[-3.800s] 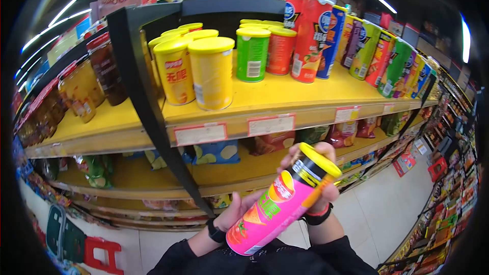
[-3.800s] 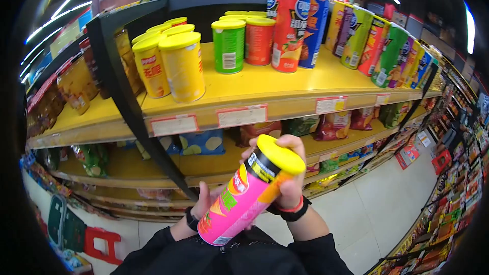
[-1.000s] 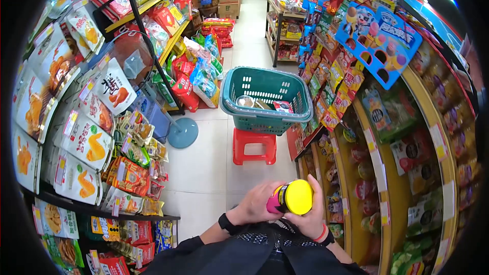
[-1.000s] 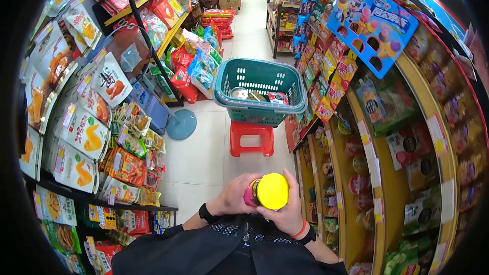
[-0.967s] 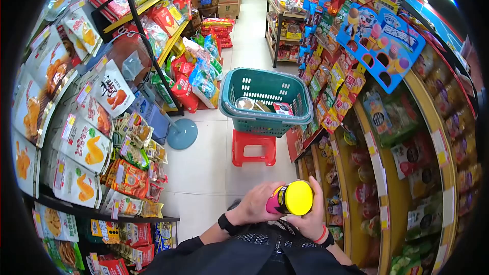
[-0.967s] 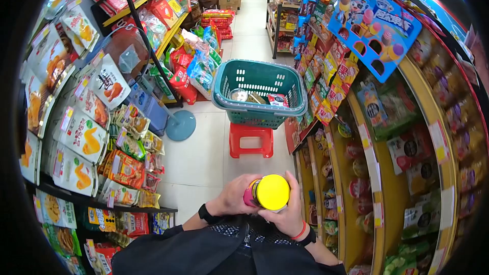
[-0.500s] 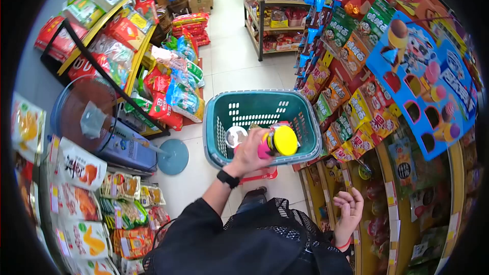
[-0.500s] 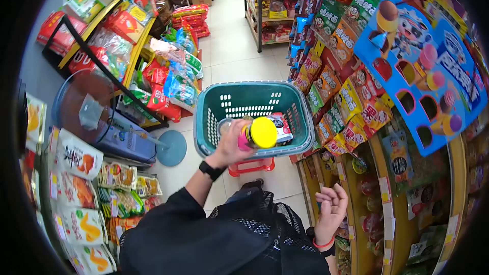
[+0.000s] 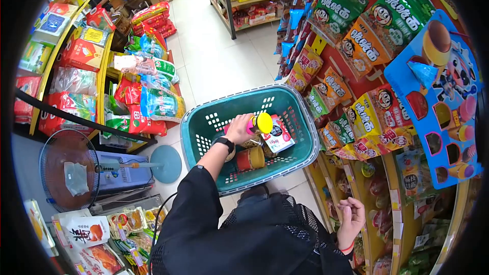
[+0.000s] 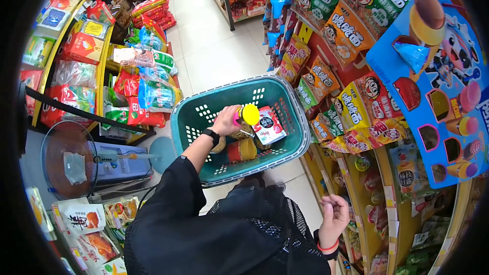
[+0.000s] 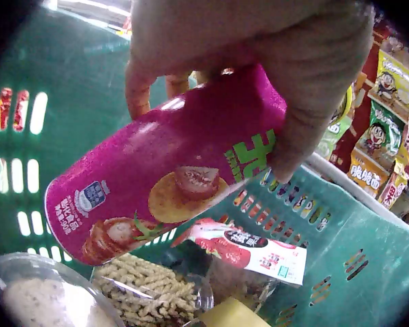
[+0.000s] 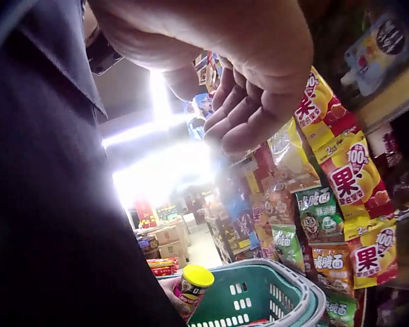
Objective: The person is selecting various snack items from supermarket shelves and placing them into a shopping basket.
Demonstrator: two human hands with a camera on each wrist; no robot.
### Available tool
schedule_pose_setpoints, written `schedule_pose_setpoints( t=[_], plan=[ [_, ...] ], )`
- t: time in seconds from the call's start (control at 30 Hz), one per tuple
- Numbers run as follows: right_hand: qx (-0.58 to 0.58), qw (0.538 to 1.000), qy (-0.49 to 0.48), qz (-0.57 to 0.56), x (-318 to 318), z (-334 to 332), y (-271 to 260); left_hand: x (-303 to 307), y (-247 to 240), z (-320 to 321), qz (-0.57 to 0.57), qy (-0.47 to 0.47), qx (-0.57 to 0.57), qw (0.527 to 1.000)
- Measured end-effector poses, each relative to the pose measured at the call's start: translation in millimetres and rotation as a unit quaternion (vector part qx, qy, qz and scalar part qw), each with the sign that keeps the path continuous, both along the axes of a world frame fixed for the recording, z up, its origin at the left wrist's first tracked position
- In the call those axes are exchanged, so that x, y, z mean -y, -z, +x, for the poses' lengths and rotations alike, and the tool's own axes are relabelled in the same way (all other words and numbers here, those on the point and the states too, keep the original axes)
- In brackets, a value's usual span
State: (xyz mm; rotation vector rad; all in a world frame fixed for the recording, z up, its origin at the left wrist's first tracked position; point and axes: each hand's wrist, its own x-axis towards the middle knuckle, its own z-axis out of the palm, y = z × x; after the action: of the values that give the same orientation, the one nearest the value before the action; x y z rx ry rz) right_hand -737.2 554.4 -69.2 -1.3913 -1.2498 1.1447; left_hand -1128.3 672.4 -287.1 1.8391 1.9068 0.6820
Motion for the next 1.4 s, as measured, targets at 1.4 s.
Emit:
schedule_pose_setpoints(
  t=[1.4],
  plan=[
    [0.011,0.997,0.072,-0.006,-4,-12,2,58,122,42,-0.469,-0.123,-0.006,0.875]
  ],
)
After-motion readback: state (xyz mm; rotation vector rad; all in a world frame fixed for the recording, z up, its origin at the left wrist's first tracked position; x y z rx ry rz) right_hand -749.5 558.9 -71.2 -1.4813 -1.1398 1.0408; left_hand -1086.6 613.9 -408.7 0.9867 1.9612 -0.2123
